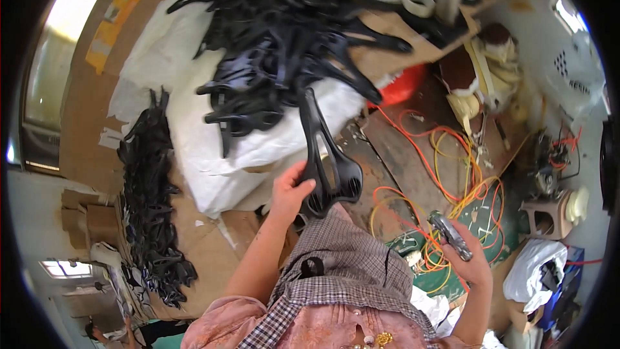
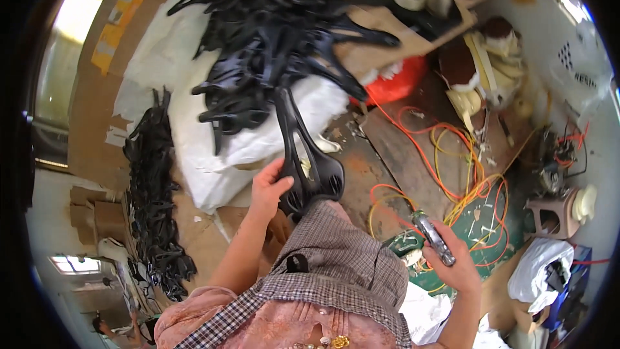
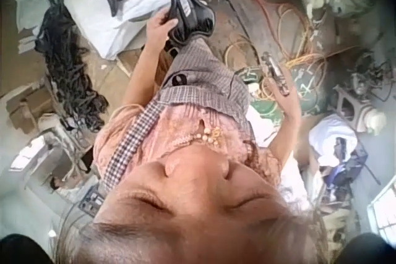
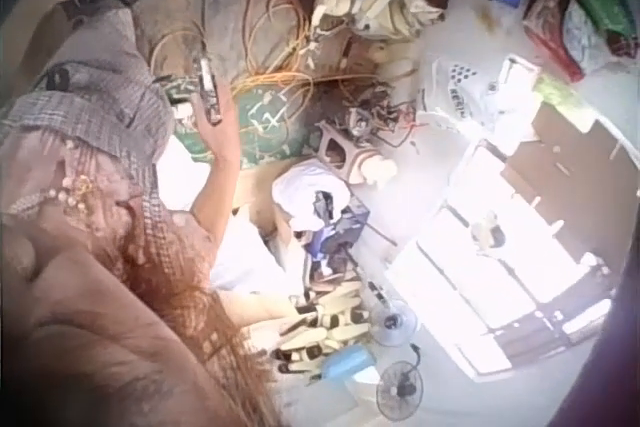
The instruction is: Inspecting, sorting, and using a spray gun on bicycle seats in a factory.
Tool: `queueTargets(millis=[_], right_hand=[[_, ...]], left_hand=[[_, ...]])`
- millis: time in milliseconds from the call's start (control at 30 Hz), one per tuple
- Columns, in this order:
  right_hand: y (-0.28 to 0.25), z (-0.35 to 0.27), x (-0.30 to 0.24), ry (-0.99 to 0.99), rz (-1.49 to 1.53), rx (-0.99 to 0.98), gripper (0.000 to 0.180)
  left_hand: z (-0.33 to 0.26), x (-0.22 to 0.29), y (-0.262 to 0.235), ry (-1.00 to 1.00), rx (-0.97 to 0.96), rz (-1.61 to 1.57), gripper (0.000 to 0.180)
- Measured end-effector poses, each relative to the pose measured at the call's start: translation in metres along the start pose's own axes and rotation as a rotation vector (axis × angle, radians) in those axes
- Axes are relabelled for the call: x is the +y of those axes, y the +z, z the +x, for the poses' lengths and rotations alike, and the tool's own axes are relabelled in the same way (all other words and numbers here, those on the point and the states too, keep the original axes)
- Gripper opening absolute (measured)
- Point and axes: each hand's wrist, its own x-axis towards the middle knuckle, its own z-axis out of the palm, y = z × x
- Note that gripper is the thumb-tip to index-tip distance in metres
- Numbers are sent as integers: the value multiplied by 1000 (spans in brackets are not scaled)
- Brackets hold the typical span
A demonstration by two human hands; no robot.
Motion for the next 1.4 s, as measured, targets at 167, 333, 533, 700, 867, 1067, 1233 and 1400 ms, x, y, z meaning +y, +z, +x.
queueTargets(millis=[167,333,533,700,867,1067,1233,1400], right_hand=[[60,8,-169,-288,274,-280,54],[106,44,-247,-398,154,-448,53],[152,93,-290,-493,12,-605,53],[185,137,-316,-583,-1,-561,50],[220,178,-370,-679,30,-448,50],[247,194,-374,-540,52,-433,50],[279,199,-374,-463,-29,-448,49],[315,209,-397,-522,270,-329,57]], left_hand=[[41,88,-104,145,241,-234,48],[48,126,-187,237,412,-275,44],[41,132,-264,275,621,-251,45],[66,119,-294,226,676,-273,46],[93,106,-328,81,667,-255,46],[127,107,-383,43,561,-237,44],[147,108,-433,15,570,-37,42],[157,99,-464,-30,648,-57,43]])
